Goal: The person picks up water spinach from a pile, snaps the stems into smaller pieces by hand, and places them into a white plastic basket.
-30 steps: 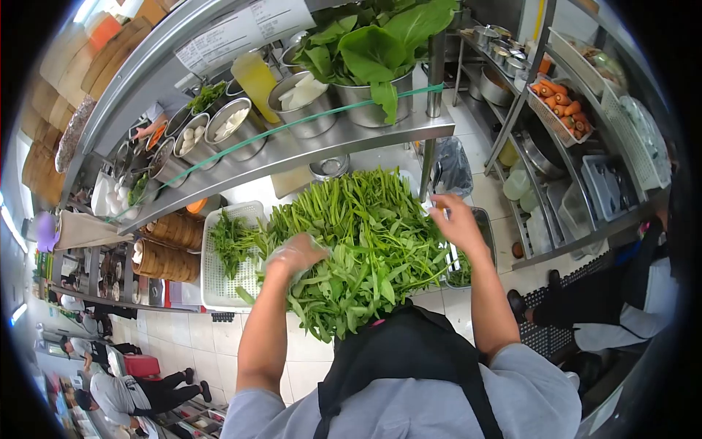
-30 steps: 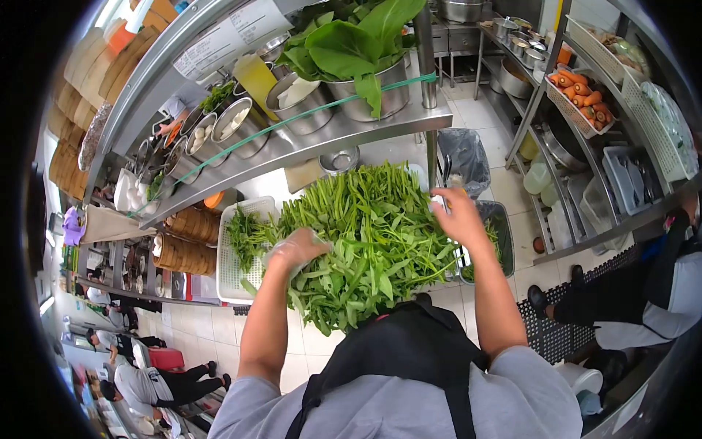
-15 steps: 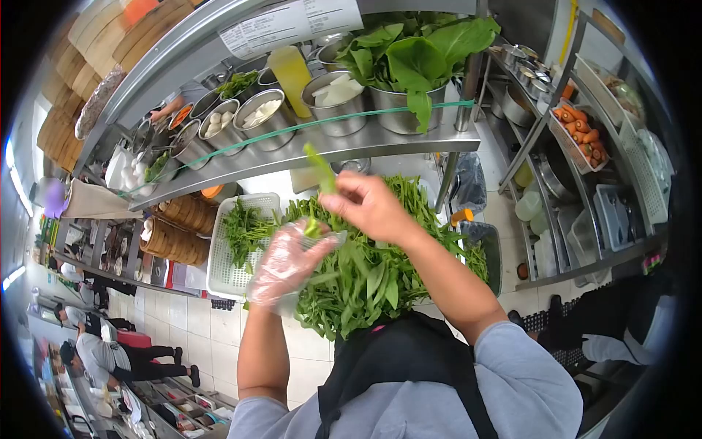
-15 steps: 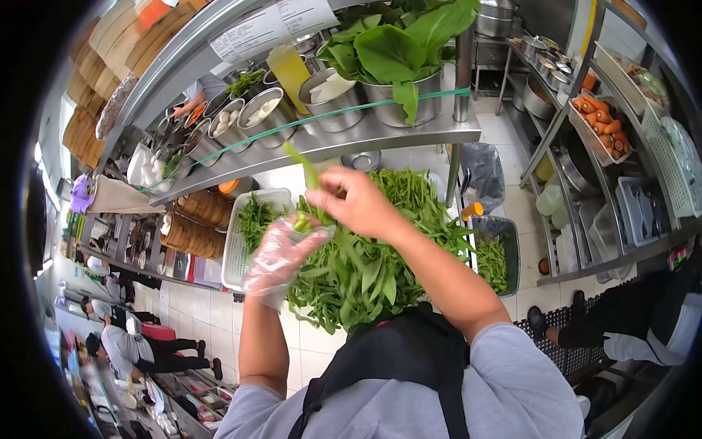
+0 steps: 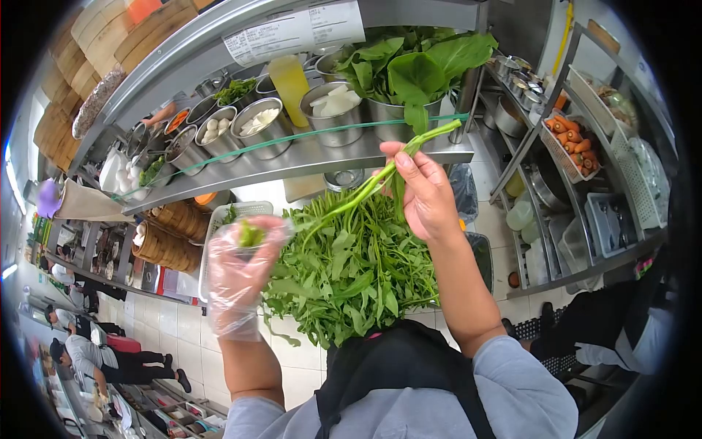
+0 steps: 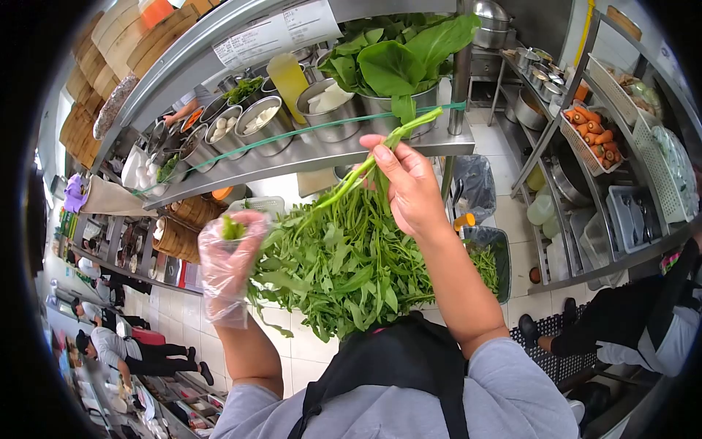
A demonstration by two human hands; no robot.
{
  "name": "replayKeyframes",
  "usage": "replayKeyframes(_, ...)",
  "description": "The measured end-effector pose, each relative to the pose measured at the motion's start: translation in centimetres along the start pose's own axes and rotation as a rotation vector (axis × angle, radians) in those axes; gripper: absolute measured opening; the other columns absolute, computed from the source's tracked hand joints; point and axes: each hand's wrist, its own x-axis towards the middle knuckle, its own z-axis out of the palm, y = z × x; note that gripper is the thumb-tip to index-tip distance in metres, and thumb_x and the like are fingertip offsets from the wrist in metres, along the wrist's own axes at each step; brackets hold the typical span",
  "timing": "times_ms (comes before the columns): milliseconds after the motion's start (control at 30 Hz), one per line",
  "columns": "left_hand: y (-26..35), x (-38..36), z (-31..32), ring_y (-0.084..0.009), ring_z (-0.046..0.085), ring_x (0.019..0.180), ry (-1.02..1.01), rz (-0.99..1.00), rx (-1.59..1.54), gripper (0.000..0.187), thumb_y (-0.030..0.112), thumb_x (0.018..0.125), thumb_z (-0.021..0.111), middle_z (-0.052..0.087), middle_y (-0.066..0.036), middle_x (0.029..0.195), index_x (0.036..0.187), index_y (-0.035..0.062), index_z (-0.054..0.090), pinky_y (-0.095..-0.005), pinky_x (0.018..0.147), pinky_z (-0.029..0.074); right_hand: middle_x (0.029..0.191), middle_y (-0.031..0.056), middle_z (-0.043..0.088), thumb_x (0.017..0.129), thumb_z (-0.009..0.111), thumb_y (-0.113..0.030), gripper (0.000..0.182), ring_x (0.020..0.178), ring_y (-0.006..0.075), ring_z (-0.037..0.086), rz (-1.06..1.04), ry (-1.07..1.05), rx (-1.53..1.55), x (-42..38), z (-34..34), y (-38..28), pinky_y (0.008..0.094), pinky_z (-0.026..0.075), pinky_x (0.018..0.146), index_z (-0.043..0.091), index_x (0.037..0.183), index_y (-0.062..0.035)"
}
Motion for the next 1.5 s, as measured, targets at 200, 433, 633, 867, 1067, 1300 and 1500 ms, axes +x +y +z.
replayKeyframes(200, 0.4, 0.5, 6.3, -0.0244, 0.068, 0.059, -0.223, 0.21, 0.47, 0.019, 0.022, 0.091, 0.075, 0.069, -0.01, 0.068, 0.101, 0.0067, 0.075, -0.0383, 0.056, 0.052, 0.1, 0.0021, 0.067, 0.104, 0.062, -0.02, 0.025, 0.096, 0.0187, 0.072, 0.059, -0.009, 0.072, -1.1, -1.3, 0.8, 0.0351, 0.058, 0.084, 0.064, 0.123, -0.0035)
replayKeyframes(433, -2.3, 1.8, 8.0, -0.0315, 0.064, 0.06, -0.275, 0.28, 0.496, 0.02, 0.023, 0.089, 0.075, 0.067, -0.015, 0.069, 0.096, 0.0045, 0.074, -0.0402, 0.059, 0.051, 0.103, 0.0052, 0.067, 0.103, 0.063, -0.016, 0.023, 0.09, 0.0169, 0.069, 0.098, -0.08, -0.073, -2.5, -2.5, 0.2, 0.0348, 0.057, 0.083, 0.064, 0.121, -0.002)
replayKeyframes(633, -2.1, 2.5, 7.2, -0.0255, 0.06, 0.056, -0.354, 0.313, 0.526, 0.019, 0.023, 0.091, 0.074, 0.064, -0.015, 0.066, 0.095, 0.0039, 0.073, -0.0368, 0.058, 0.047, 0.112, 0.0058, 0.068, 0.103, 0.055, -0.011, 0.024, 0.1, 0.0156, 0.066, 0.211, -0.178, -0.019, -2.6, -4.9, 0.6, 0.0347, 0.054, 0.091, 0.061, 0.124, -0.0016)
replayKeyframes(867, -2.8, 2.6, 7.4, -0.0355, 0.06, 0.061, -0.414, 0.279, 0.58, 0.027, 0.031, 0.089, 0.075, 0.06, -0.016, 0.063, 0.096, 0.0049, 0.073, -0.0443, 0.066, 0.048, 0.108, 0.0052, 0.066, 0.104, 0.057, -0.017, 0.018, 0.101, 0.0169, 0.066, 0.168, -0.201, -0.324, -2.6, -5.6, 1.4, 0.038, 0.055, 0.09, 0.058, 0.118, -0.005)
replayKeyframes(1067, -1.6, 3.7, 6.5, -0.0395, 0.064, 0.073, -0.627, 0.096, 0.674, 0.038, 0.038, 0.088, 0.076, 0.065, -0.021, 0.074, 0.097, 0.0008, 0.073, -0.0465, 0.07, 0.05, 0.075, -0.005, 0.039, 0.104, 0.055, -0.018, 0.025, 0.057, 0.0066, 0.037, 0.285, -0.111, -0.022, -3.2, -5.4, -0.1, 0.0301, 0.049, 0.065, 0.052, 0.127, -0.0068)
replayKeyframes(1300, -1.7, 3.9, 6.7, -0.0217, 0.067, 0.082, -0.638, -0.02, 0.346, 0.038, 0.032, 0.092, 0.074, 0.072, -0.017, 0.088, 0.111, 0.0, 0.071, -0.035, 0.08, 0.052, 0.077, -0.0091, 0.04, 0.107, 0.059, -0.027, 0.019, 0.055, 0.001, 0.029, 0.284, -0.008, -0.089, -3.2, -4.9, 0.5, 0.0213, 0.031, 0.051, 0.06, 0.115, -0.0104)
replayKeyframes(1500, -2.8, 5.2, 9.7, -0.016, 0.06, 0.074, -0.601, -0.038, 0.211, 0.034, 0.028, 0.093, 0.072, 0.069, -0.01, 0.084, 0.114, 0.0013, 0.071, -0.0322, 0.075, 0.051, 0.074, -0.0089, 0.036, 0.107, 0.058, -0.028, 0.018, 0.051, 0.0023, 0.025, 0.271, 0.042, -0.058, -3.5, -3.0, 1.7, 0.0211, 0.029, 0.051, 0.06, 0.108, -0.0103)
